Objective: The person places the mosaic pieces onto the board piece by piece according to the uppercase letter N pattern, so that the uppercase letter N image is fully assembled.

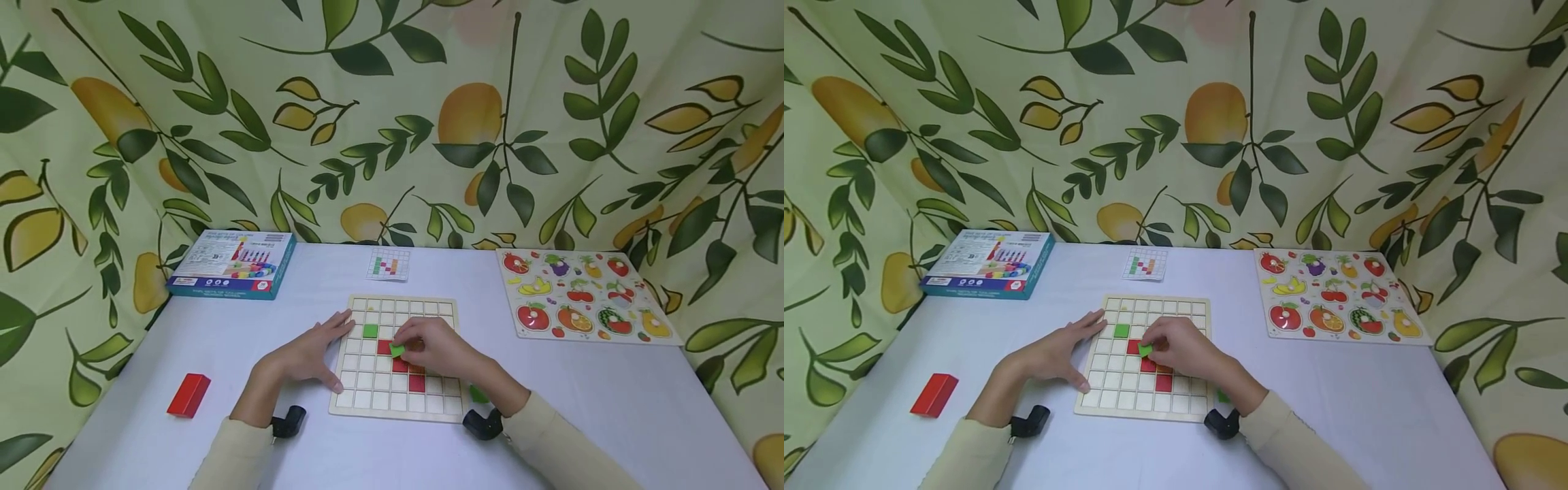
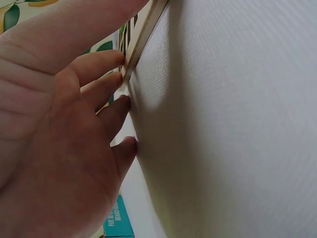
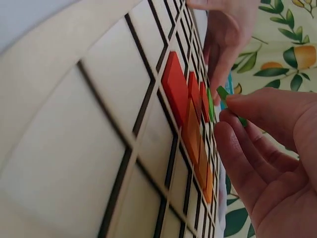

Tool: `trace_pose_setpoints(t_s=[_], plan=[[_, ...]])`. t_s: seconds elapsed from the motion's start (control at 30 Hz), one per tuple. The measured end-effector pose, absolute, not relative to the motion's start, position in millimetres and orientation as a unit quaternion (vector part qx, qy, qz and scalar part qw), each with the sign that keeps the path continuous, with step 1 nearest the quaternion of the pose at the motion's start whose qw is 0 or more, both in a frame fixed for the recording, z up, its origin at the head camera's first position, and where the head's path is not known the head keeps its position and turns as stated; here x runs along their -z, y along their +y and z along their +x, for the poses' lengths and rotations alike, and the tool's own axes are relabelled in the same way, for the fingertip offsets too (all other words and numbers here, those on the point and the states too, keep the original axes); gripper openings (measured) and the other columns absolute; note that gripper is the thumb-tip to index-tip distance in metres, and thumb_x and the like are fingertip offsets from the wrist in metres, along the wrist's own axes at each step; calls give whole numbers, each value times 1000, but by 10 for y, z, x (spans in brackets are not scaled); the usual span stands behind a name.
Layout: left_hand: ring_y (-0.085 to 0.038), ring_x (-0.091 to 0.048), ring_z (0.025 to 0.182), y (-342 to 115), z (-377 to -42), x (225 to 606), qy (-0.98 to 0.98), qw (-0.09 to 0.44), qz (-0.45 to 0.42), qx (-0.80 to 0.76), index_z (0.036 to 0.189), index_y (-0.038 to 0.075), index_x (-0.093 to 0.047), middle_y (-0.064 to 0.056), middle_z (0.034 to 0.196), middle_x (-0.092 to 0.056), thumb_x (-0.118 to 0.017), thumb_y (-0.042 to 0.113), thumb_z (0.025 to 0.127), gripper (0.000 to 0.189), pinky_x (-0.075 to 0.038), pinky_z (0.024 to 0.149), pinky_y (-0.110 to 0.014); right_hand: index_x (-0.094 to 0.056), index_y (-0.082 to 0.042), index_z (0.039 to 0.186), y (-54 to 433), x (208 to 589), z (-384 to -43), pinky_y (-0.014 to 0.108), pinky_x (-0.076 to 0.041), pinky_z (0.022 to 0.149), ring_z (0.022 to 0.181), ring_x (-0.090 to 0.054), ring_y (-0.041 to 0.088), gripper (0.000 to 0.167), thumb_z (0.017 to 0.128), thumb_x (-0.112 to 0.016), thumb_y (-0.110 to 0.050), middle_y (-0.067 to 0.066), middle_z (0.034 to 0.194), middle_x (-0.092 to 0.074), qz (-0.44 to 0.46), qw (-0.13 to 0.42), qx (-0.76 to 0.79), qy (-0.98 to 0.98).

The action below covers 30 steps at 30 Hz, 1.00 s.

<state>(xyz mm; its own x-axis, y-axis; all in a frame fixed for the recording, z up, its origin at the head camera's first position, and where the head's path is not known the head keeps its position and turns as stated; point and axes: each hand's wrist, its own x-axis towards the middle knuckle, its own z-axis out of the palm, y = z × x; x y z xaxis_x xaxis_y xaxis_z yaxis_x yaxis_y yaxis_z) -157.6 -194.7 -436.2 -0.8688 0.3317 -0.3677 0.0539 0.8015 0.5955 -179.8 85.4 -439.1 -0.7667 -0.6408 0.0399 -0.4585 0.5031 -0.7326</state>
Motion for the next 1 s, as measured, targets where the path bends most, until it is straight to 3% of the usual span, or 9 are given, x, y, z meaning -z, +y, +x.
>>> trace_pose_setpoints(t_s=[0.6,0.7,0.87,1.0], plan=[[-45,-11,160,-1947,-1580,4351,920,227,114,-297,158,14,-39,-2,174,-17,-98,28,63,113,-22,126,-65,-80,-12,100,381,4423,-1852,16,-51,69,77,-60,4,14,86,-80,-10,-3,94,-75,-310,88,356,877],[-43,-12,160,-1949,-1588,4362,920,228,116,-296,158,14,-39,-2,174,-17,-98,28,63,113,-21,127,-64,-80,-13,100,350,4457,-1853,19,-54,75,82,-63,5,14,86,-81,-12,-3,94,-76,-306,88,347,882],[-43,-12,160,-1954,-1591,4380,921,230,120,-290,158,15,-39,-2,174,-17,-97,29,64,112,-23,126,-65,-81,-14,100,311,4493,-1851,35,-53,99,96,-69,10,15,85,-83,-15,-4,98,-79,-307,77,323,892],[-45,-11,160,-1951,-1594,4385,923,228,119,-285,159,16,-38,0,174,-16,-97,29,64,112,-24,126,-65,-81,-15,100,281,4507,-1850,39,-52,102,99,-69,13,15,85,-83,-15,-4,99,-79,-310,68,309,897]])
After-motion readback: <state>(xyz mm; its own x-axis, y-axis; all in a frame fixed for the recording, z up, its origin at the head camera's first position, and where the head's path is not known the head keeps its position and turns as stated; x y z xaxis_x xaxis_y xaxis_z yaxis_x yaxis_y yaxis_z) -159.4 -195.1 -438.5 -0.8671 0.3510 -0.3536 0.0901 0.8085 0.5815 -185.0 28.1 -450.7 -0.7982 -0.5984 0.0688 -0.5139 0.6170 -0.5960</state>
